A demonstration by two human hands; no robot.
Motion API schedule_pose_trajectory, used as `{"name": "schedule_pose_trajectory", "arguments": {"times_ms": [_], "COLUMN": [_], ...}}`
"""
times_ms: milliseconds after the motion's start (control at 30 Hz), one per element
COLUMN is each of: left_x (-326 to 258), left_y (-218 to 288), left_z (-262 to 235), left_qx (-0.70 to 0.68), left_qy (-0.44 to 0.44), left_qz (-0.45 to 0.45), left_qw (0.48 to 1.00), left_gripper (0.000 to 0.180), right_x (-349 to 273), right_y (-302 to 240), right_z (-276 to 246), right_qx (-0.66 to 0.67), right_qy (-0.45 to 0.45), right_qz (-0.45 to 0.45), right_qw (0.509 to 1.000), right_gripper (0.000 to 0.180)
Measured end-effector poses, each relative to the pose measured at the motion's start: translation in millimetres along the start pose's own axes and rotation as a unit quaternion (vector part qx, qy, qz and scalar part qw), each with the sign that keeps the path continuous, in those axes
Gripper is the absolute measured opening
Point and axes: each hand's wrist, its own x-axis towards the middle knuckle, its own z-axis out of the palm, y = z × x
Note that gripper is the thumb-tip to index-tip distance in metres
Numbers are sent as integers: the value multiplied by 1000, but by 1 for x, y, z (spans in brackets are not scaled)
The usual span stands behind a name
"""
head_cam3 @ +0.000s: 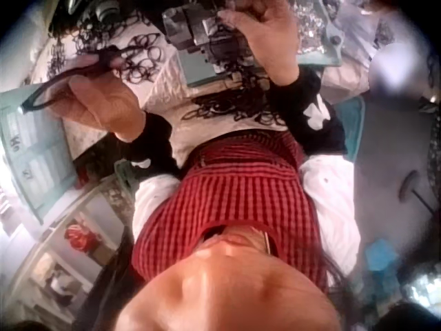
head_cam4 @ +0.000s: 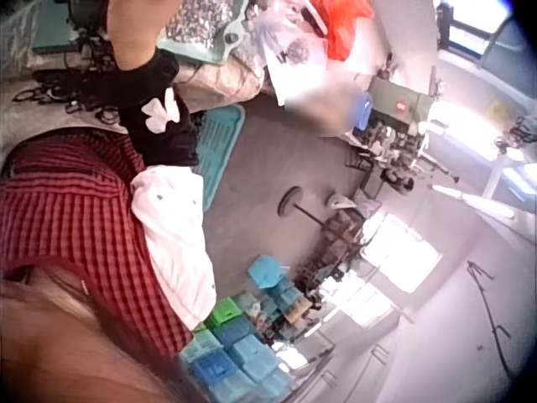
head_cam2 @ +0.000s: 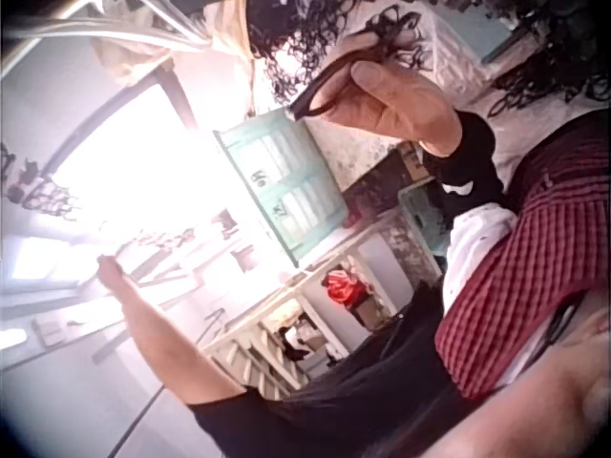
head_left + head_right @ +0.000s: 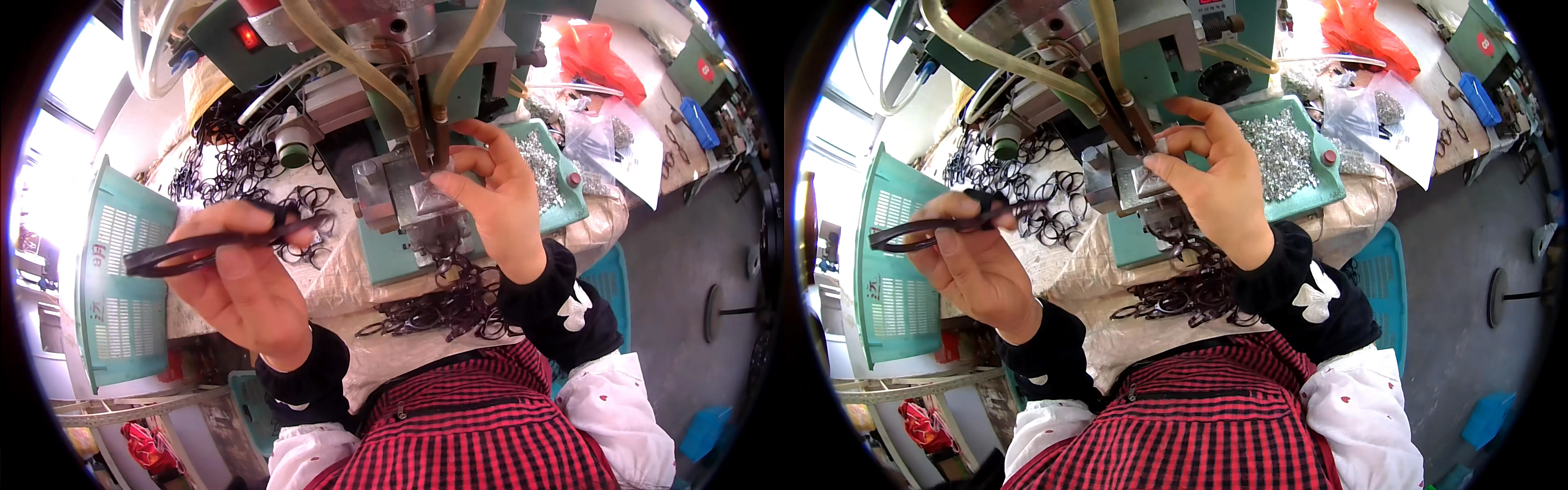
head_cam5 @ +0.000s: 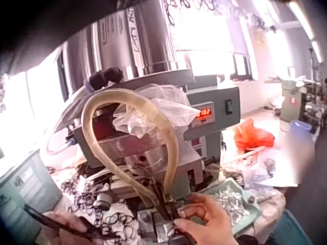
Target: The person repeatedly picks up black circular hair ties and small metallic components, places them into a green press machine, and removes the assembled hair accessories. The person works continuously at a cluttered workstation with bins and loose parts nearby.
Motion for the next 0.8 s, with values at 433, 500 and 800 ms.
{"name": "schedule_pose_trajectory", "arguments": {"times_ms": [433, 500, 800], "left_x": [-47, -47, -53], "left_y": [-39, -37, -33], "left_z": [23, 26, 29], "left_qx": [171, 203, 199], "left_qy": [-283, -314, -344], "left_qz": [134, 135, 148], "left_qw": [934, 918, 906], "left_gripper": [39, 35, 32], "right_x": [18, 14, 21], "right_y": [29, 48, 61], "right_z": [-93, -119, -108], "right_qx": [-604, -646, -597], "right_qy": [16, 53, -43], "right_qz": [-196, -203, -270], "right_qw": [773, 734, 754], "right_gripper": [22, 21, 14]}}
